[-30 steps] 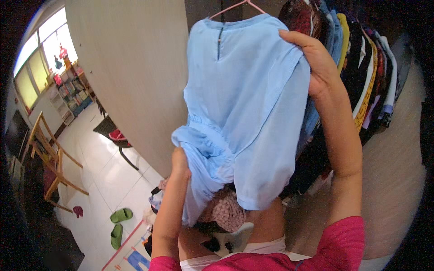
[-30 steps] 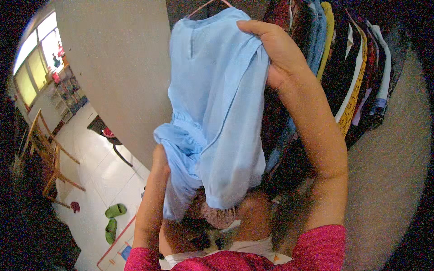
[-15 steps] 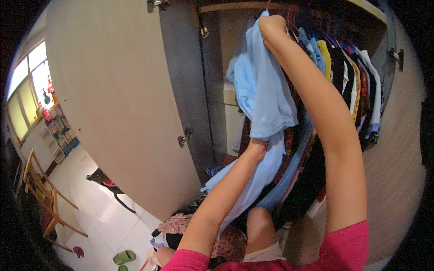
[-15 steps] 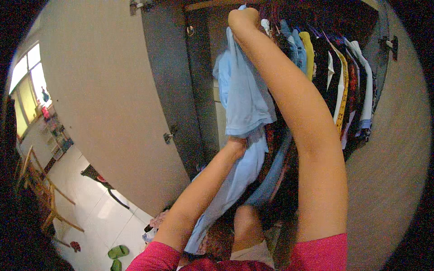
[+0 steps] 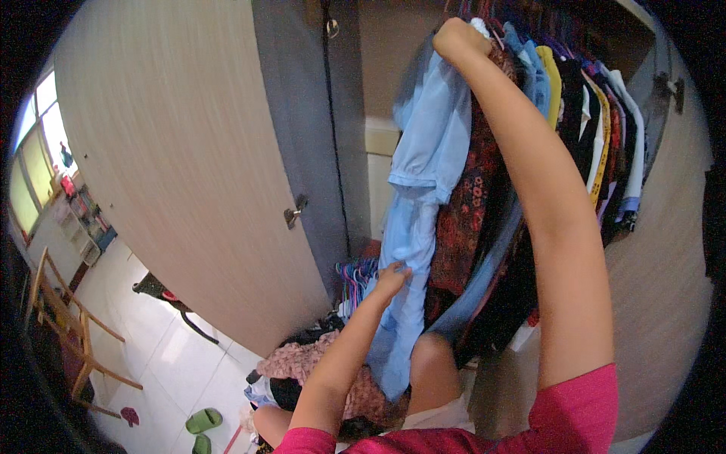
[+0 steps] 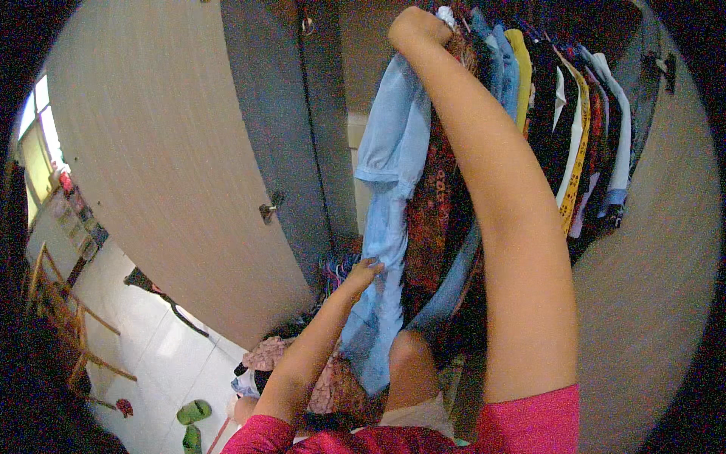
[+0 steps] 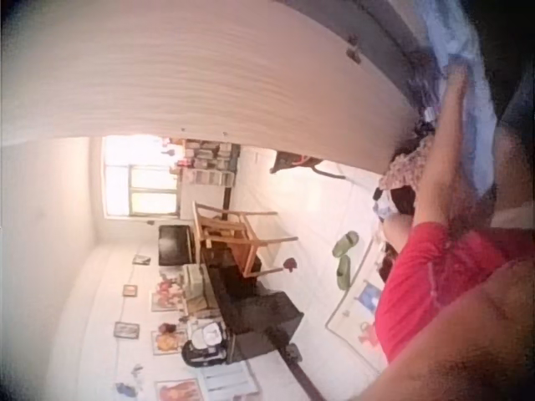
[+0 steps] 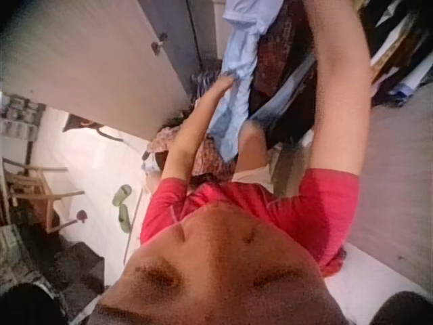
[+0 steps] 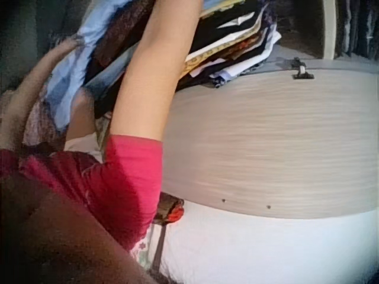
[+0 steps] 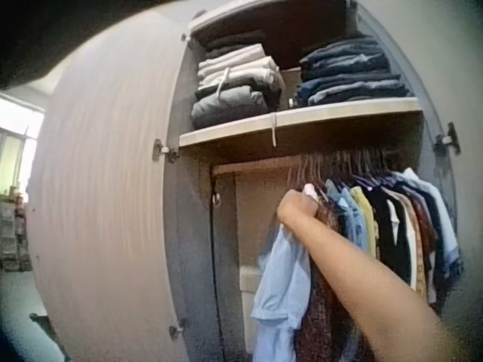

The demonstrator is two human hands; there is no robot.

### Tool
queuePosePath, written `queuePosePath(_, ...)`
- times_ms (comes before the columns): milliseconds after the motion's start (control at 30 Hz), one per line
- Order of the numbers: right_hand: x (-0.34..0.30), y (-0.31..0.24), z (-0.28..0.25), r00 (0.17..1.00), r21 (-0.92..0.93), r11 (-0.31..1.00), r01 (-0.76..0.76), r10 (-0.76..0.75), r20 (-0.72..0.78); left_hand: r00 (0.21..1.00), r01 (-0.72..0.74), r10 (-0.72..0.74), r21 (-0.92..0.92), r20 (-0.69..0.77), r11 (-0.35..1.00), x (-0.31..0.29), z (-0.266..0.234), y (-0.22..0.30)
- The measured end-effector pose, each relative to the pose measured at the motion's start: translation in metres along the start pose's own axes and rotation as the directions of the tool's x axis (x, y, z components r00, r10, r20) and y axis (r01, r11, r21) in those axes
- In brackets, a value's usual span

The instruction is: The person hangs clothes by picking up individual items from a pile on the floor, placing them onto hangers, and then hanging the hangers inside a closet.

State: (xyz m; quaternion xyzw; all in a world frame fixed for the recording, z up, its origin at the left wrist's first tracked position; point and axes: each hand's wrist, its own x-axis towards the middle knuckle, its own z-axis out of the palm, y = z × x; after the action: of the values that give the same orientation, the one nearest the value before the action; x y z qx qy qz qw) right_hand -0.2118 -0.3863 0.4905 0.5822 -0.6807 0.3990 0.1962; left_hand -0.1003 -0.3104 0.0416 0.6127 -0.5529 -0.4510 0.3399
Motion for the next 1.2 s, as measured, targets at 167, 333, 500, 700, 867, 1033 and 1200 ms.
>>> queuePosePath(167,-0.054,-0.007,0.027,0.716,-0.322,0.891,0.319,-0.449,-0.535,0.998,0.058,-0.052,-0.142,0.041,0.988,-0.015,-0.007,-0.051)
queuePosePath(333,-0.132,-0.016,0.125,0.440,-0.396,0.428,0.812,-0.896,-0.066,0.996,0.057,-0.072,-0.271,-0.044,0.961,-0.047,-0.008,-0.058)
queuePosePath(500,-0.223,-0.021,0.222,0.520,-0.206,0.485,0.850,-0.712,0.472,0.993,0.024,-0.044,-0.180,-0.107,0.983,-0.078,-0.016,-0.107)
queuePosePath(700,-0.305,0.149,0.396,0.489,-0.125,0.716,0.686,-0.328,0.808,0.965,0.177,-0.213,-0.218,-0.153,0.960,-0.106,-0.017,-0.181)
queuePosePath(867,-0.283,0.308,0.374,0.498,-0.370,0.648,0.665,-0.016,0.867,0.876,0.394,-0.466,-0.375,-0.122,0.839,-0.173,-0.040,-0.234)
queuePosePath(1033,-0.250,0.417,0.355,0.739,-0.586,0.618,0.524,0.012,0.674,0.887,0.330,-0.426,-0.401,-0.178,0.854,-0.242,-0.048,-0.343)
queuePosePath(1200,-0.281,0.450,0.360,0.729,-0.587,0.618,0.522,0.033,0.683,0.821,0.332,-0.545,-0.633,-0.171,0.699,-0.258,-0.042,-0.368)
